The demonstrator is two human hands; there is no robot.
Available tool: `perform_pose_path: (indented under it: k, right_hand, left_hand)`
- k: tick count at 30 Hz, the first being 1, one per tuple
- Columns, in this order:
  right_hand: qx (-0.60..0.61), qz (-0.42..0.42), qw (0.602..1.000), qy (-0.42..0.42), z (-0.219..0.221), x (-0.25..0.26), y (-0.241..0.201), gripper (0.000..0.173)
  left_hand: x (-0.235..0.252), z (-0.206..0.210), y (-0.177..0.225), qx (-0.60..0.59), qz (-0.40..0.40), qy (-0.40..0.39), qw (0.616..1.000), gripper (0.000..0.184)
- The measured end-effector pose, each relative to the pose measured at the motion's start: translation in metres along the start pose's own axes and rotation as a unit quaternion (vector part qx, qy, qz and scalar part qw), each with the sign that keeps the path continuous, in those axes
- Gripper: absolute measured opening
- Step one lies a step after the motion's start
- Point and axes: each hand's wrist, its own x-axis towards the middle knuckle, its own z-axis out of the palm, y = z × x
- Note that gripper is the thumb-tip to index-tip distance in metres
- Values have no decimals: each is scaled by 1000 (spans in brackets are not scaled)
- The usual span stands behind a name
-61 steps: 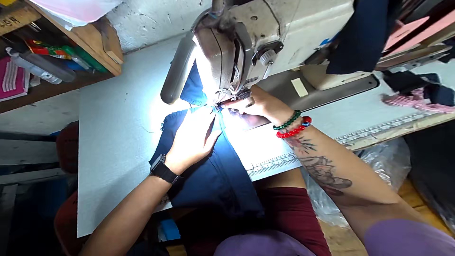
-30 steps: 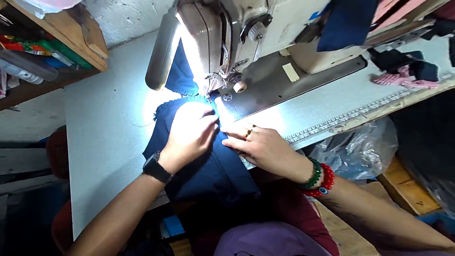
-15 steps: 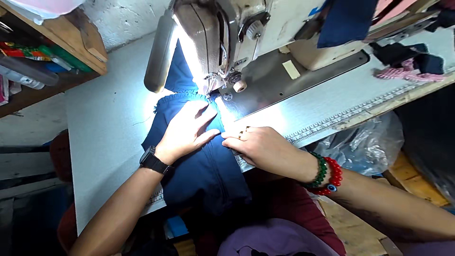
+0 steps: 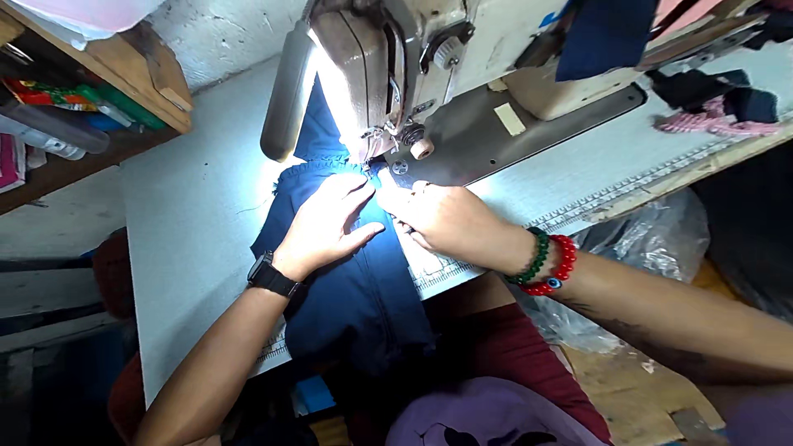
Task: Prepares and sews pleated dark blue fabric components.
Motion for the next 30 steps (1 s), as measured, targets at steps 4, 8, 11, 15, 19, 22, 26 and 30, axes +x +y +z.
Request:
perform_pose_path:
  k: [4, 8, 11, 15, 19, 22, 26, 30]
  right_hand:
    - [-26, -2, 1000, -13, -3, 0, -3, 29]
    - [-41, 0, 999, -7, -3, 2, -7, 25]
    - [-51, 11, 998, -28, -5, 5, -12, 27]
    - [-71, 17, 996, -50, -7, 9, -15, 27]
    - [-49, 51, 996, -48, -9, 15, -14, 30]
    - [-27, 79, 996, -36, -11, 16, -12, 31]
    - [-55, 49, 996, -48, -10, 2, -11, 27]
    - [-98, 40, 992, -75, -12, 0, -19, 21]
  left_hand:
    - [1, -1, -5, 4, 11, -7, 1000, 63]
    - [1, 0, -9, 12, 4, -8, 1000, 67]
    - [1, -1, -11, 17, 0, -20, 1000, 67]
    - [2, -1, -13, 19, -18, -24, 999, 68]
    - [3, -2, -15, 26, -29, -27, 999, 67]
    - [2, -6, -8, 24, -27, -32, 999, 60]
    - [-9, 5, 19, 24, 9, 3, 1000, 44]
    - [-17, 12, 32, 31, 22, 0, 999, 36]
